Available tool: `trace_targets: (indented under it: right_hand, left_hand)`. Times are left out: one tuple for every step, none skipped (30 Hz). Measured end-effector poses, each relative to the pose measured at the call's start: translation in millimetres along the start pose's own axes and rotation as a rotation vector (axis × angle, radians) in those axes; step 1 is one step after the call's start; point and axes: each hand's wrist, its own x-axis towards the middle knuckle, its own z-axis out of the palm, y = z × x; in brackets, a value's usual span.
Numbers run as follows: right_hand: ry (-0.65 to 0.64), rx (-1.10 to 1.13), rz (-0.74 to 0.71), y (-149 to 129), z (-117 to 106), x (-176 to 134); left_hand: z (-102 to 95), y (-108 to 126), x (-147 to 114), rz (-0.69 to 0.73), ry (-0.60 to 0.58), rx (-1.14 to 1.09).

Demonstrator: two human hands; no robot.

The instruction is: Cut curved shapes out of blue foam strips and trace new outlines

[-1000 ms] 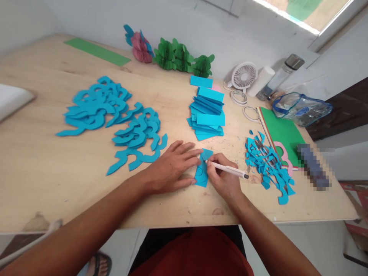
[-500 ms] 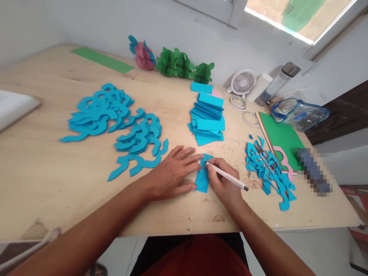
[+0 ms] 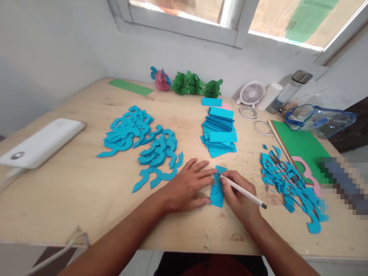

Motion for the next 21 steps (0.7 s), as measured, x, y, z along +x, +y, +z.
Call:
trace_targets:
  right_hand:
    - [0.000, 0.019, 0.016, -0.6, -0.7, 0.5]
    - [-0.003, 0.040, 0.038, -1.3, -1.5, 1.1]
    - [-0.007, 0.062, 0.061, -2.0, -2.3, 1.8]
    - [-0.012, 0.084, 0.083, -2.7, -3.0, 2.4]
    - [-0.021, 0.103, 0.099, -3.2, -3.5, 3.1]
    - [-0.034, 0.117, 0.107, -3.6, -3.8, 3.6]
    - [-0.044, 0.122, 0.113, -3.8, -3.8, 4.0]
    - [-0.056, 0.121, 0.117, -4.0, -3.7, 4.3]
    - [-0.067, 0.116, 0.119, -4.1, -3.5, 4.5]
    - [-0.075, 0.110, 0.119, -4.2, -3.1, 4.6]
    - [-0.083, 0.105, 0.117, -4.4, -2.8, 4.7]
    - [-0.087, 0.104, 0.113, -4.5, -2.4, 4.8]
    - [-0.088, 0.103, 0.108, -4.5, -2.0, 4.9]
    - [-0.090, 0.104, 0.103, -4.5, -1.7, 5.0]
    - [-0.092, 0.105, 0.100, -4.4, -1.4, 5.1]
    - [-0.092, 0.105, 0.097, -4.3, -1.1, 5.1]
    - [-0.093, 0.105, 0.095, -4.1, -0.9, 5.2]
    - [-0.095, 0.104, 0.094, -3.9, -0.8, 5.2]
    - [-0.097, 0.103, 0.094, -3.7, -0.7, 5.2]
    - [-0.098, 0.103, 0.094, -3.6, -0.6, 5.2]
    - [-0.100, 0.102, 0.094, -3.6, -0.6, 5.2]
  left_hand:
    - [-0.6, 0.1, 0.0, 0.002, -0.004, 0.000]
    - [-1.3, 0.5, 0.1, 0.002, -0.005, 0.000]
    - [-2.0, 1.0, 0.2, -0.002, -0.006, 0.002]
    - [-2.7, 1.5, 0.5, -0.009, -0.009, 0.004]
    - [-3.1, 1.9, 0.8, -0.017, -0.012, 0.006]
    - [-3.4, 2.1, 1.0, -0.025, -0.021, 0.008]
    - [-3.3, 2.1, 1.2, -0.029, -0.028, 0.010]
    - [-3.0, 1.8, 1.2, -0.030, -0.032, 0.011]
    - [-2.4, 1.2, 1.2, -0.028, -0.035, 0.014]
    - [-1.7, 0.5, 1.0, -0.023, -0.033, 0.017]
    - [-0.8, -0.3, 0.7, -0.018, -0.030, 0.021]
    - [0.1, -1.2, 0.4, -0.013, -0.026, 0.027]
    - [0.8, -2.0, 0.1, -0.008, -0.022, 0.033]
    - [1.5, -2.7, -0.2, -0.002, -0.017, 0.038]
    - [1.9, -3.3, -0.4, 0.003, -0.011, 0.042]
    - [2.1, -3.7, -0.6, 0.007, -0.006, 0.045]
    - [2.2, -4.0, -0.6, 0.011, -0.003, 0.048]
    - [2.1, -4.2, -0.6, 0.014, -0.001, 0.049]
    - [1.9, -4.3, -0.5, 0.015, -0.001, 0.051]
    - [1.8, -4.3, -0.4, 0.014, -0.002, 0.053]
    - [1.7, -4.3, -0.3, 0.013, -0.005, 0.055]
